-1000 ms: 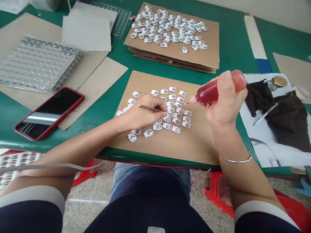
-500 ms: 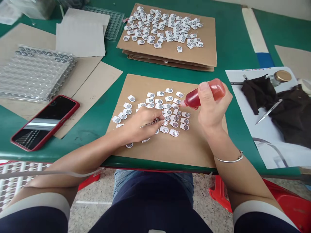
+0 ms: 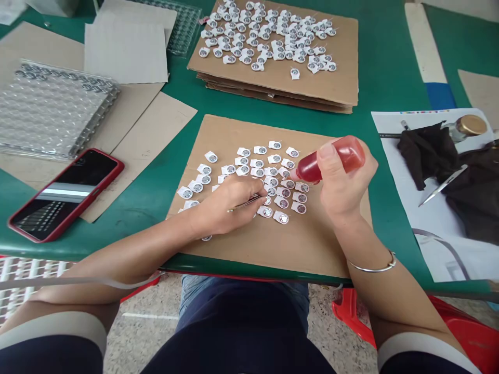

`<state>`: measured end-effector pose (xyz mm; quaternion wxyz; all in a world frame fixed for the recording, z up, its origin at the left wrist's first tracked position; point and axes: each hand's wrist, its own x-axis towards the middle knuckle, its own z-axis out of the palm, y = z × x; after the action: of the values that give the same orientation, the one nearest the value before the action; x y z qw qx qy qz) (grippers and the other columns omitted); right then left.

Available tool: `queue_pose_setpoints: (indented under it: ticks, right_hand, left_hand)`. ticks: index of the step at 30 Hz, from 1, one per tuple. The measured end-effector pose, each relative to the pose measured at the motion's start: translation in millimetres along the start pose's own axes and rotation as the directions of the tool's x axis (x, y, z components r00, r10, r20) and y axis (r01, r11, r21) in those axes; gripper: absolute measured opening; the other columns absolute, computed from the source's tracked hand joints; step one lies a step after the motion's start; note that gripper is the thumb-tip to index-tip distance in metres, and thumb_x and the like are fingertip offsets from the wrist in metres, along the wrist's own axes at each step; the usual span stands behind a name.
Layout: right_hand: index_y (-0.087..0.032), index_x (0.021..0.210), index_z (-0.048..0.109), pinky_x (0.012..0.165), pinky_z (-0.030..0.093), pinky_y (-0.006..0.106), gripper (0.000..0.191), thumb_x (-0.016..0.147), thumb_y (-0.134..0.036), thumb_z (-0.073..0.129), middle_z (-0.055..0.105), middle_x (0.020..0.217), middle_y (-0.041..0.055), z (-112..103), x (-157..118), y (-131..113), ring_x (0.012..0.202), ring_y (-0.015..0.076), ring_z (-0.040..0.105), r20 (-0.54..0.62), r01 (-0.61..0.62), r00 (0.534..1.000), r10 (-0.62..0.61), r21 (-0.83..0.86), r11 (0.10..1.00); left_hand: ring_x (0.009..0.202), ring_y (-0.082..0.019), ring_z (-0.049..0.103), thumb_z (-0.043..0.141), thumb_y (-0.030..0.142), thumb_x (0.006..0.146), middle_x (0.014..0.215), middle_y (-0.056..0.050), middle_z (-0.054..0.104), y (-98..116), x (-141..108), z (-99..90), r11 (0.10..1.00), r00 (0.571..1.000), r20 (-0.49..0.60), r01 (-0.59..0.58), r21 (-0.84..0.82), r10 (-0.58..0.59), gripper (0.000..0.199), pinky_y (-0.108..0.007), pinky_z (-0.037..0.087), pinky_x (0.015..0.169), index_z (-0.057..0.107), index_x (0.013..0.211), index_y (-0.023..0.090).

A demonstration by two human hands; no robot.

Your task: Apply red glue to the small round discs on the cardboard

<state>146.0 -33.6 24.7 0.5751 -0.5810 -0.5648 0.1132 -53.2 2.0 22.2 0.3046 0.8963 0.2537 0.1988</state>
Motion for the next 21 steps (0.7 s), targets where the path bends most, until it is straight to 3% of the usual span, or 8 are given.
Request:
queue_pose_setpoints:
  ticks: [3,8,15,21]
  right_hand:
    - [-0.019,0.069,0.053,0.055,0.048,0.031,0.033,0.078,-0.049,0.062,0.056,0.065,0.0001,4,-1,-1,0.059,0.0124,0.057,-0.078,-0.052,0.995,0.054,0.033,0.998]
    - [-0.02,0.075,0.055,0.056,0.051,0.032,0.033,0.076,-0.053,0.063,0.059,0.069,0.0017,10,-7,5,0.063,0.0145,0.059,0.017,-0.081,0.997,0.081,-0.018,0.997]
    - [-0.018,0.076,0.056,0.058,0.05,0.032,0.031,0.075,-0.048,0.066,0.059,0.069,0.0017,16,-13,4,0.062,0.0134,0.057,0.084,-0.093,0.992,0.095,-0.037,0.995]
    - [-0.018,0.078,0.058,0.06,0.049,0.033,0.029,0.075,-0.046,0.066,0.059,0.069,0.002,17,-15,4,0.063,0.0142,0.057,0.134,-0.089,0.986,0.095,-0.05,0.995]
  left_hand:
    - [0.062,-0.012,0.054,0.047,0.006,0.08,0.067,-0.001,0.059,5,0,-1.1,0.997,0.997,0.036,-0.071,-0.001,0.071,0.015,-0.025,0.041,0.059,0.06,0.077,0.012]
    - [0.067,-0.017,0.051,0.043,0.006,0.078,0.071,-0.007,0.057,9,-6,8.5,0.972,0.983,0.088,-0.174,0.156,0.161,0.014,-0.031,0.044,0.064,0.056,0.077,0.01]
    - [0.067,-0.022,0.053,0.039,0.001,0.078,0.07,-0.011,0.058,17,-15,24.1,0.786,0.925,0.117,-0.369,0.496,0.361,0.019,-0.035,0.044,0.062,0.055,0.072,0.009]
    - [0.062,-0.021,0.053,0.04,0.002,0.082,0.065,-0.01,0.057,22,-16,28.1,0.696,0.911,0.148,-0.392,0.601,0.385,0.02,-0.034,0.04,0.057,0.053,0.07,0.01]
